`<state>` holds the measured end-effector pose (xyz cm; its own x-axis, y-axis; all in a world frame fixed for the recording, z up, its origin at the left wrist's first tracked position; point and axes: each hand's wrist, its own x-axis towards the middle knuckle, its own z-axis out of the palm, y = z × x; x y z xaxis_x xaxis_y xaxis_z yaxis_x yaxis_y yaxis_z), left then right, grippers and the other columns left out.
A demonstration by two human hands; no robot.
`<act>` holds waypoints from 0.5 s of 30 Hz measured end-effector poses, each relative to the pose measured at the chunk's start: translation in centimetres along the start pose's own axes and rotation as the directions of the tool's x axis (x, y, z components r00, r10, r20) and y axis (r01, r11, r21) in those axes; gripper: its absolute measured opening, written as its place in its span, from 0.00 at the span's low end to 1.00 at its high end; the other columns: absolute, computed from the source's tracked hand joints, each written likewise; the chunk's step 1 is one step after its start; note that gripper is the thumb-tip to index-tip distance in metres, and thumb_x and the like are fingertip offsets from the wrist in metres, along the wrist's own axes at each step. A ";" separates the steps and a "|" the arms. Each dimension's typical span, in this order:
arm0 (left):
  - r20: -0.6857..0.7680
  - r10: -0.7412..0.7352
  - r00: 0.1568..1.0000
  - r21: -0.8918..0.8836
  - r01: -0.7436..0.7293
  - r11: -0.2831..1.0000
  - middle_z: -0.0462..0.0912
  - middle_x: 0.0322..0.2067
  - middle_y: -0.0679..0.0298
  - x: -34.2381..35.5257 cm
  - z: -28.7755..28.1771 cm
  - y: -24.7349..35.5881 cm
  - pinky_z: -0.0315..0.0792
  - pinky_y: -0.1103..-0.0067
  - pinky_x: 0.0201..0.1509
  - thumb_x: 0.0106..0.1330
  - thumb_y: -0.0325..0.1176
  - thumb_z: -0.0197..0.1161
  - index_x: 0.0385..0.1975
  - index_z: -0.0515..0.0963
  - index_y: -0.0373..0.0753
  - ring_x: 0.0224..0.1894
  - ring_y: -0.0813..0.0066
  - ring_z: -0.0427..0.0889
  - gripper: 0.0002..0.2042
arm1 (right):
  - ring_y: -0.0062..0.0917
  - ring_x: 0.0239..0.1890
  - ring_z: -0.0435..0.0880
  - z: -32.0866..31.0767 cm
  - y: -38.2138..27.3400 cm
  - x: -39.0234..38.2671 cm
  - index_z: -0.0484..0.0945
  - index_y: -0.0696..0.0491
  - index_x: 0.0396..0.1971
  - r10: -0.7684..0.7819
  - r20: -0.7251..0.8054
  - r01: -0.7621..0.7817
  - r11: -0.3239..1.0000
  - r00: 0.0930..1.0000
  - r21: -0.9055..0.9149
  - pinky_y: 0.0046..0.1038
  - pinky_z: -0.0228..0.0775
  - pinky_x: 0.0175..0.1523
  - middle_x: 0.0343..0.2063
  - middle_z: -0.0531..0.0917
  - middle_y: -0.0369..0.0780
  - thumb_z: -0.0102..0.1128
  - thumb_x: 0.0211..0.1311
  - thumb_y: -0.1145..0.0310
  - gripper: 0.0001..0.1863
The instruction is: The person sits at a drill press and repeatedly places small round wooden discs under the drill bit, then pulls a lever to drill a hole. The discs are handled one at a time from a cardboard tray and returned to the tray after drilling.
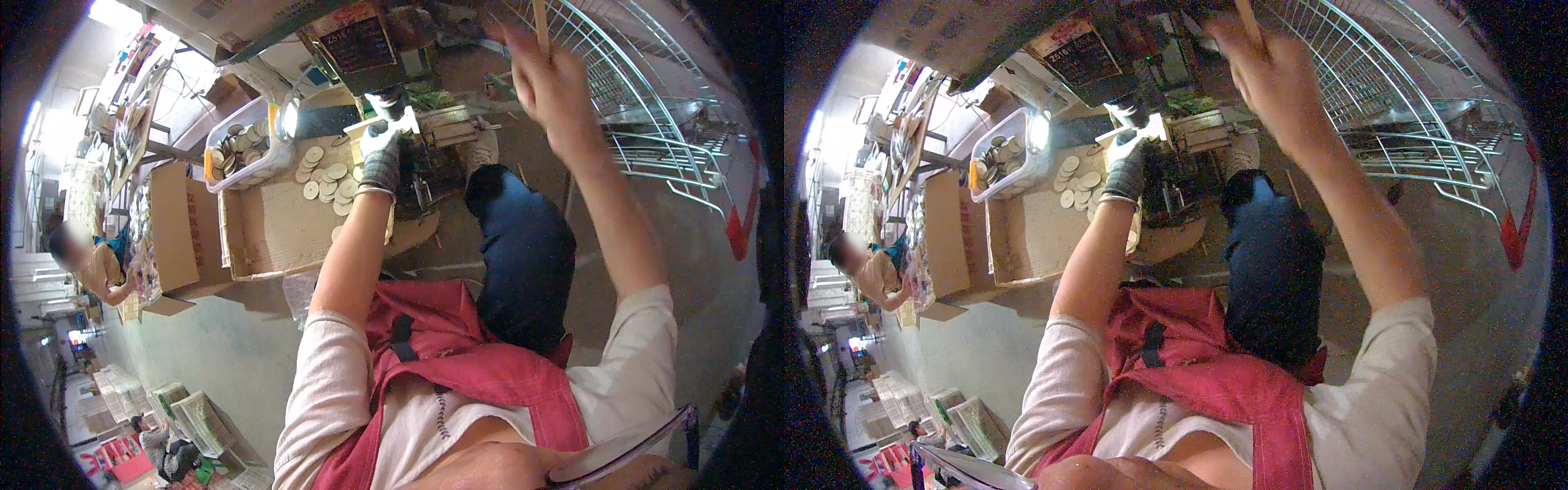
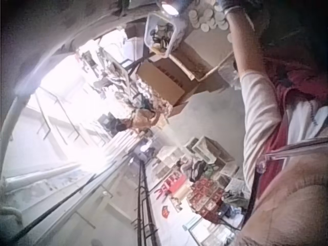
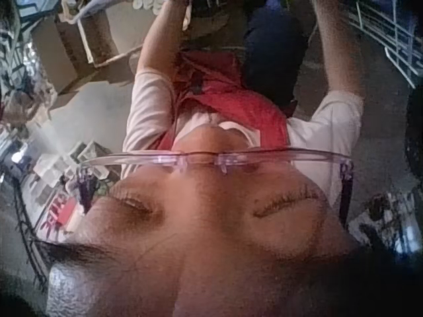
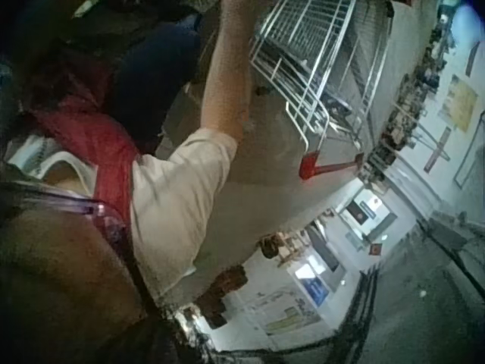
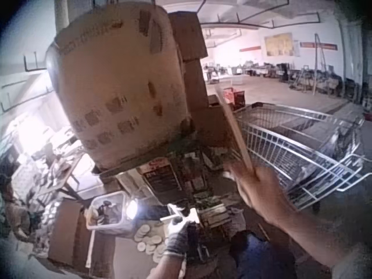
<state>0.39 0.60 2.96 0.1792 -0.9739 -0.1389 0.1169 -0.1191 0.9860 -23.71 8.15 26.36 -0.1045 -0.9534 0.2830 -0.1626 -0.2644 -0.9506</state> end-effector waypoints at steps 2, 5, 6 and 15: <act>0.041 -0.014 0.999 -0.007 0.014 1.000 0.81 0.32 0.64 0.5 0.1 -0.1 0.73 0.79 0.36 0.55 0.26 0.64 0.37 0.77 0.34 0.31 0.76 0.78 0.10 | 0.12 0.09 0.57 1.0 -3.3 3.3 0.78 0.52 0.36 0.008 -0.119 0.011 0.987 0.993 0.162 0.19 0.45 0.15 0.09 0.62 0.28 0.54 0.69 0.56 0.14; 0.048 0.085 0.995 0.072 -0.089 0.993 0.82 0.33 0.63 1.8 -0.1 -1.8 0.74 0.78 0.38 0.56 0.28 0.65 0.38 0.77 0.33 0.34 0.74 0.79 0.11 | 0.14 0.07 0.56 3.0 -6.8 6.7 0.67 0.47 0.19 0.224 -0.204 -0.129 0.909 0.953 0.396 0.22 0.43 0.11 0.08 0.59 0.28 0.54 0.69 0.59 0.17; 0.023 0.072 0.997 0.213 -0.075 0.974 0.82 0.34 0.63 1.5 0.2 -1.4 0.74 0.77 0.39 0.56 0.29 0.65 0.39 0.77 0.33 0.34 0.73 0.80 0.12 | 0.15 0.06 0.56 3.1 -5.5 6.0 0.65 0.45 0.18 0.126 -0.099 -0.065 0.881 0.987 0.468 0.23 0.42 0.11 0.08 0.59 0.28 0.55 0.69 0.59 0.18; -0.265 -0.051 0.963 0.079 0.075 0.994 0.82 0.28 0.62 -5.0 3.4 4.0 0.76 0.71 0.32 0.60 0.36 0.64 0.34 0.78 0.32 0.32 0.70 0.82 0.12 | 0.13 0.07 0.58 1.6 -3.1 -1.1 0.80 0.50 0.30 0.114 -0.065 -0.052 0.795 0.991 0.604 0.19 0.45 0.13 0.09 0.63 0.28 0.60 0.63 0.59 0.10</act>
<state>-3.32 4.36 7.88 0.4256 -0.8804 -0.2090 0.0521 -0.2067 0.9770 -21.49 9.82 28.80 -0.1863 -0.9658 0.1803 0.4690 -0.2487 -0.8475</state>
